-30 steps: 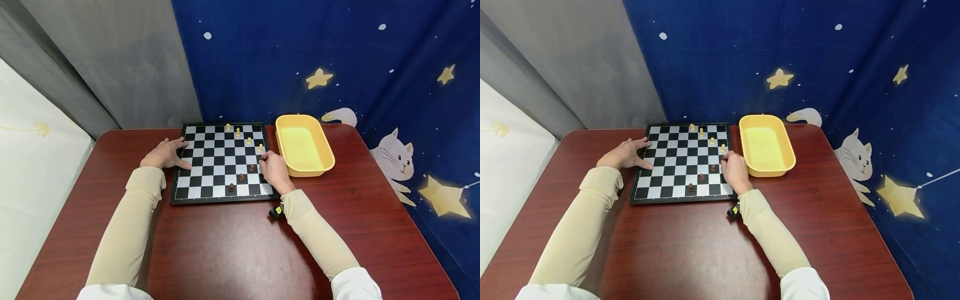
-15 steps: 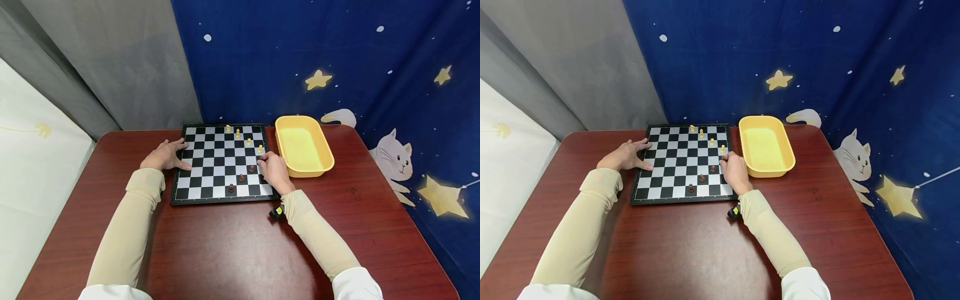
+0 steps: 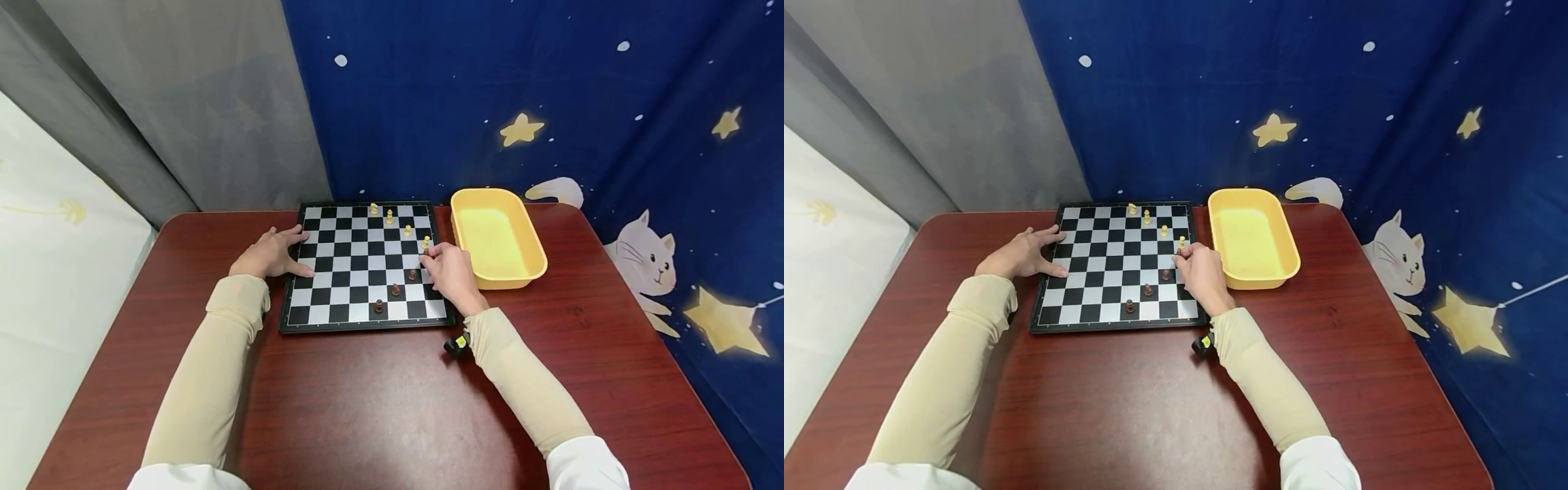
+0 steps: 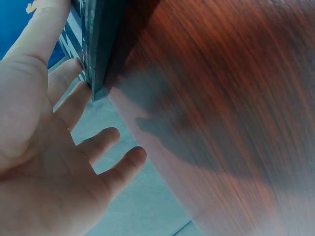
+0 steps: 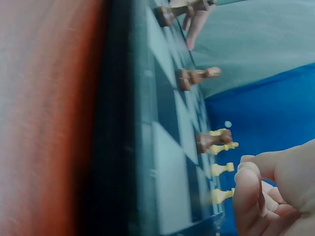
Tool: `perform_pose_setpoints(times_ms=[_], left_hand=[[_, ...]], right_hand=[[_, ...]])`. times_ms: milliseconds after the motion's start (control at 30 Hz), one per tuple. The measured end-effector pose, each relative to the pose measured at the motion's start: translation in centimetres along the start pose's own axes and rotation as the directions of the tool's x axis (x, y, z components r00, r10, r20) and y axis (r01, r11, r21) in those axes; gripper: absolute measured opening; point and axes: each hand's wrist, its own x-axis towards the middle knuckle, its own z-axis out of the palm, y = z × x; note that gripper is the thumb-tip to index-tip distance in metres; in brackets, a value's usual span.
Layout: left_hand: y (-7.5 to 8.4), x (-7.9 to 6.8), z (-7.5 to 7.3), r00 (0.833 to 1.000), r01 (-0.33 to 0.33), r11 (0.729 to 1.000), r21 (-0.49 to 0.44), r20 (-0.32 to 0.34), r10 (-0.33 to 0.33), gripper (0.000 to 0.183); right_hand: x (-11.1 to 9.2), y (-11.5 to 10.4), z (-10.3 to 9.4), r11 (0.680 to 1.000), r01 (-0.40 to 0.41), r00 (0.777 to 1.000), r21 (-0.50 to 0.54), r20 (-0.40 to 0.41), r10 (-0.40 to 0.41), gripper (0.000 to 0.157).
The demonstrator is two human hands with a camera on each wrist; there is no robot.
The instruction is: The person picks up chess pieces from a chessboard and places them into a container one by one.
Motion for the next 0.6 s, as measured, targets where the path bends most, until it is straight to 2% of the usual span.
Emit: perform_pose_setpoints(times_ms=[600], left_hand=[[0.3,-0.4,-0.1,1.0,-0.006,1.0,0.005,-0.005,0.006,0.106]], right_hand=[[0.5,-1.4,-3.6,0.996,0.021,0.997,0.09,0.073,-0.028,0.025]])
